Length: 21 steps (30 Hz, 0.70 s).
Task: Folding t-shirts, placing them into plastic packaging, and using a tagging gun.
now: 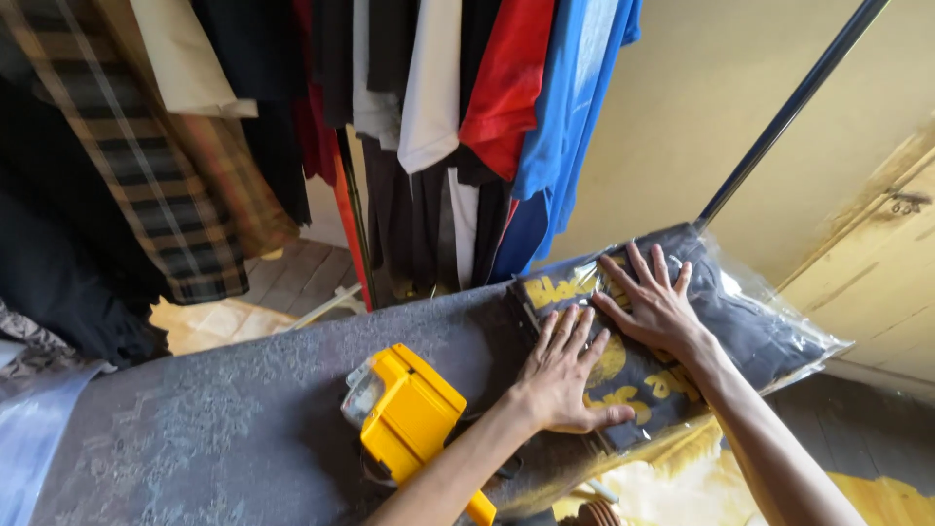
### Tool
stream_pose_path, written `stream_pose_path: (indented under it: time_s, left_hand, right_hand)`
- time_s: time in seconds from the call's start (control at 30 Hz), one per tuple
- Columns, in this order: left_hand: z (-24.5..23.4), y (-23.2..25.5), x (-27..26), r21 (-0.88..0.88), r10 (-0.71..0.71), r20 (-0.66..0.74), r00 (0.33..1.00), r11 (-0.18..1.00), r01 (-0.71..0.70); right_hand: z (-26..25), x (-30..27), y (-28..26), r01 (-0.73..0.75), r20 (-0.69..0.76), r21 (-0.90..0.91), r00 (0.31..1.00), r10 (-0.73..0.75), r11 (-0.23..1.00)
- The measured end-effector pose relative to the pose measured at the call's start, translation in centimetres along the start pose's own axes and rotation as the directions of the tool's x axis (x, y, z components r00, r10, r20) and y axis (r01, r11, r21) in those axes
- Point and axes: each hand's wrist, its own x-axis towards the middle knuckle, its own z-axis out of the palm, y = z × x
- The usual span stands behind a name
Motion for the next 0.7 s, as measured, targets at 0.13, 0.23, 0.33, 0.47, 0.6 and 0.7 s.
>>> stream_pose_path:
  time_s: [0.13, 0.23, 0.33, 0.47, 0.6, 0.7]
  left_hand:
    - [-1.8, 0.0, 0.2, -0.059, -0.029, 0.078, 0.996, 0.998, 0.034]
    - [-5.2, -1.1, -0.3, -0.296, -0.017, 0.077, 0.997, 0.954, 0.039]
    - [-9.8, -3.9, -0.4, -0.452, -0.028, -0.093, 0.995, 0.892, -0.017]
    - [-19.1, -7.3, -0.1, -0.243, -0.002, -0.499, 0.867, 0.96, -0.138]
    - [-29.7, -8.9, 1.1, -0.065, 0.131, -0.642, 0.755, 0.972, -0.224]
    - [-36.5, -9.3, 3.0, 0.193, 0.304, -0.686, 0.662, 0.952, -0.237]
  right_hand:
    - [0.4, 0.1, 0.5, -0.017, 0.056, 0.041, 0.998, 0.014, 0.999]
    - [-0.5, 0.5, 1.0, -0.022, 0.126, 0.097, 0.992, 0.01, 0.995]
    - [-2.3, -0.5, -0.2, -0.089, 0.099, 0.244, 0.993, 0.066, 0.966]
    - [-7.1, -5.0, -7.9, 0.17, -0.26, 0.24, 0.96, -0.106, 0.956]
    - [-8.1, -10.9, -17.3, 0.289, -0.146, 0.502, 0.957, -0.25, 0.815]
    - [-2.9, -13.3, -20.6, 0.499, -0.076, 0.395, 0.855, -0.514, 0.771]
